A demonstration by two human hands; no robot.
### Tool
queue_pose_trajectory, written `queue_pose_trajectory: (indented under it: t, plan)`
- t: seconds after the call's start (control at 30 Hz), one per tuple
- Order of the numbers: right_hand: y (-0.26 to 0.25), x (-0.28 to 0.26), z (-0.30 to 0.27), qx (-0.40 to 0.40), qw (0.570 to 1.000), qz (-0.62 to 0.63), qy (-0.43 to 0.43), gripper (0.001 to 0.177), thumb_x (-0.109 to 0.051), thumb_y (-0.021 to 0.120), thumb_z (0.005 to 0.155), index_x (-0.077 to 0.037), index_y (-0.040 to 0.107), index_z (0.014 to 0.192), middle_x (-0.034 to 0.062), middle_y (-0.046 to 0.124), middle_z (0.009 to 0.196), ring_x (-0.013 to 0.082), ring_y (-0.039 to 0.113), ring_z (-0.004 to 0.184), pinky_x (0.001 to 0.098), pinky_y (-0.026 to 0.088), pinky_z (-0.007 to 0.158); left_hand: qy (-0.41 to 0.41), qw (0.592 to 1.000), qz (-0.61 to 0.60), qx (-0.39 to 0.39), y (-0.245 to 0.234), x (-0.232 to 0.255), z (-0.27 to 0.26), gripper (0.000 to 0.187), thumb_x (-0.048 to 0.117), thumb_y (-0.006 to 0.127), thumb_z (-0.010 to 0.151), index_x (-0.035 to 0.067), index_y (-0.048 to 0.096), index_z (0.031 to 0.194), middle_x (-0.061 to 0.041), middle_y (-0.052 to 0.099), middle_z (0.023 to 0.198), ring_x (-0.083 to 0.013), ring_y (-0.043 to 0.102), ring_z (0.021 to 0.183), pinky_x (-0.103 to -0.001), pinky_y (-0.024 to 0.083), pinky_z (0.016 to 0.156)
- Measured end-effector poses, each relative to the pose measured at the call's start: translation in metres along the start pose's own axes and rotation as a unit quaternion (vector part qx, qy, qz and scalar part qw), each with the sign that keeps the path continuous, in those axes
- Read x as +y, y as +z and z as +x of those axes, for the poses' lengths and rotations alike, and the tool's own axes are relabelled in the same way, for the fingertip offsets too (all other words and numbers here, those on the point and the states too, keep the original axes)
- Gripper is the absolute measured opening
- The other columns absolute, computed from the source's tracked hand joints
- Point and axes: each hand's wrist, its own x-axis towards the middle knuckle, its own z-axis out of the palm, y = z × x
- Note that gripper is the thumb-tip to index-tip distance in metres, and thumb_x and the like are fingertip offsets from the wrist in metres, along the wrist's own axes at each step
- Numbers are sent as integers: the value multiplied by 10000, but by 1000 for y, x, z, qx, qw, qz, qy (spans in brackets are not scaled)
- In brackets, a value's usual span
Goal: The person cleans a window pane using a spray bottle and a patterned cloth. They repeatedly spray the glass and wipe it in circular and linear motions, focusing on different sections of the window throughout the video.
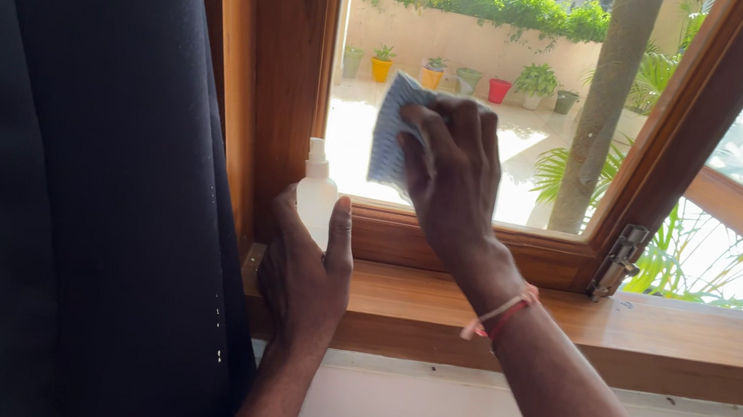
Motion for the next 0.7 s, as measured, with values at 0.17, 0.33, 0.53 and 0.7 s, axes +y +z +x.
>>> queue_pose_trajectory:
  t: [0.17, 0.33, 0.53, 0.7]
  plan:
    - [36, -28, 11, 7, 1000, 18, -11, 265, -134, 764, 965, -115, 690, 1219, 79, 577, 1202, 287, 528, 1105, 421, 495, 931, 23, 1000, 1, 14, 3, -4, -1, 586, 502, 464, 1067, 5, 413, 1375, -219, 711, 1069, -333, 763, 913, -455, 634, 716]
    - [40, -32, -9, -60, 998, 7, -17, 283, -192, 743, 958, -123, 711, 1231, 53, 563, 1173, 258, 512, 1092, 403, 485, 927, 12, 1000, 7, 1, -2, -3, 0, 565, 472, 471, 1056, 24, 398, 1393, -187, 727, 1023, -303, 776, 862, -451, 615, 670]
    - [19, -18, -26, -99, 994, 10, -41, 257, -187, 751, 959, -133, 710, 1207, 73, 582, 1177, 257, 511, 1099, 402, 476, 928, 21, 1000, -7, 5, 2, -5, 0, 563, 462, 463, 1063, 22, 375, 1403, -199, 710, 1034, -293, 773, 873, -428, 629, 673]
    - [26, -14, 1, -24, 1000, 13, -2, 270, -166, 766, 963, -134, 709, 1225, 65, 598, 1185, 267, 523, 1104, 398, 482, 938, 32, 999, 8, 16, 5, -13, -1, 563, 469, 467, 1077, 18, 379, 1402, -204, 709, 1044, -298, 765, 900, -432, 628, 713]
